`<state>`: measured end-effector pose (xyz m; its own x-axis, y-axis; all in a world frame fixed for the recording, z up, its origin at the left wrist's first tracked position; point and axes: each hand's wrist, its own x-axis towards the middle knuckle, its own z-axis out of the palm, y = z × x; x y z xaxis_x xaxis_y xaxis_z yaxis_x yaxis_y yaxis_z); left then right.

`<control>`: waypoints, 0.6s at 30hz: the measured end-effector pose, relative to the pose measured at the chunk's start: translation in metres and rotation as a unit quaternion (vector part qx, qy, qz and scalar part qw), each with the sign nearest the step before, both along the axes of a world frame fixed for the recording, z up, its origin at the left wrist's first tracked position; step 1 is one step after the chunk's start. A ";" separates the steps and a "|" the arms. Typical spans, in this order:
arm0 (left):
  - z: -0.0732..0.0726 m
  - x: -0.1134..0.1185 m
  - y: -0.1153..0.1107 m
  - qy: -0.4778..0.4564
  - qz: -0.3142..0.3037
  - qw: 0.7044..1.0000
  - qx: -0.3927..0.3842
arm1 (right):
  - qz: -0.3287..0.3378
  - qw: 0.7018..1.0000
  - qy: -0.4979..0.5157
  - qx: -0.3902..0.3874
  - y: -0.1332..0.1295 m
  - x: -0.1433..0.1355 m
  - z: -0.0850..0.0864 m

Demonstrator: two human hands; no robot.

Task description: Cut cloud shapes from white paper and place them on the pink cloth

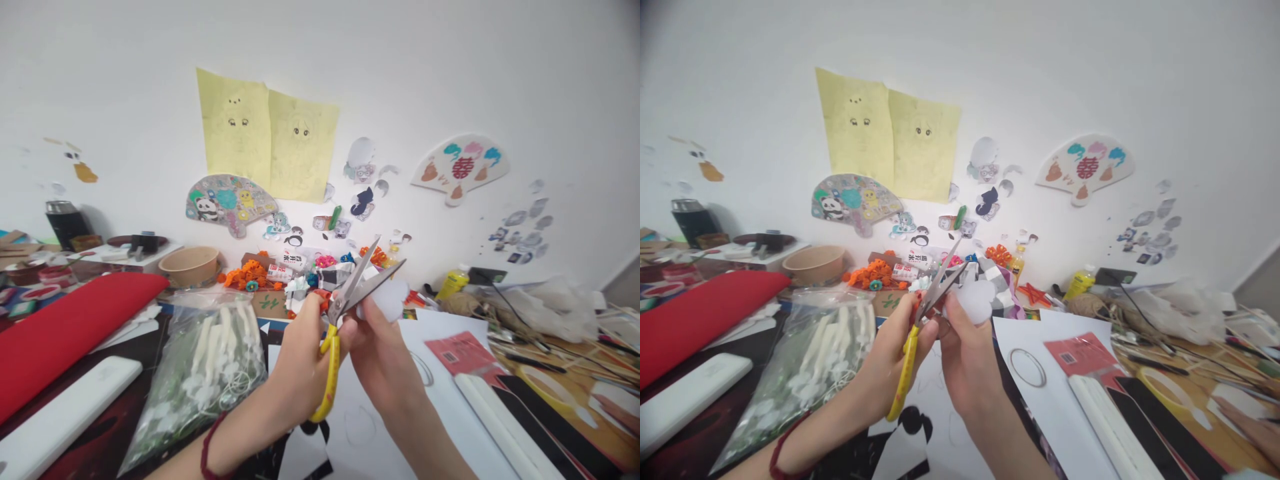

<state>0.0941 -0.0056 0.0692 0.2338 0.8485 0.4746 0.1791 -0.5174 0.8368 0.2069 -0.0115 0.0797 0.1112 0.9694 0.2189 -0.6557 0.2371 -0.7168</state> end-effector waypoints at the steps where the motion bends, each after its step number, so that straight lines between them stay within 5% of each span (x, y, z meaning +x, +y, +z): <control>1: 0.000 0.000 0.000 -0.001 -0.002 1.000 -0.002 | 0.000 1.000 0.000 0.000 0.000 0.000 0.000; 18: 0.000 0.001 0.000 -0.005 -0.010 1.000 -0.017 | -0.015 1.000 -0.003 0.006 -0.002 0.000 0.003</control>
<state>0.0946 -0.0060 0.0688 0.2455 0.8600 0.4474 0.1603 -0.4912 0.8562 0.2064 -0.0132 0.0826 0.1383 0.9631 0.2308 -0.6443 0.2645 -0.7176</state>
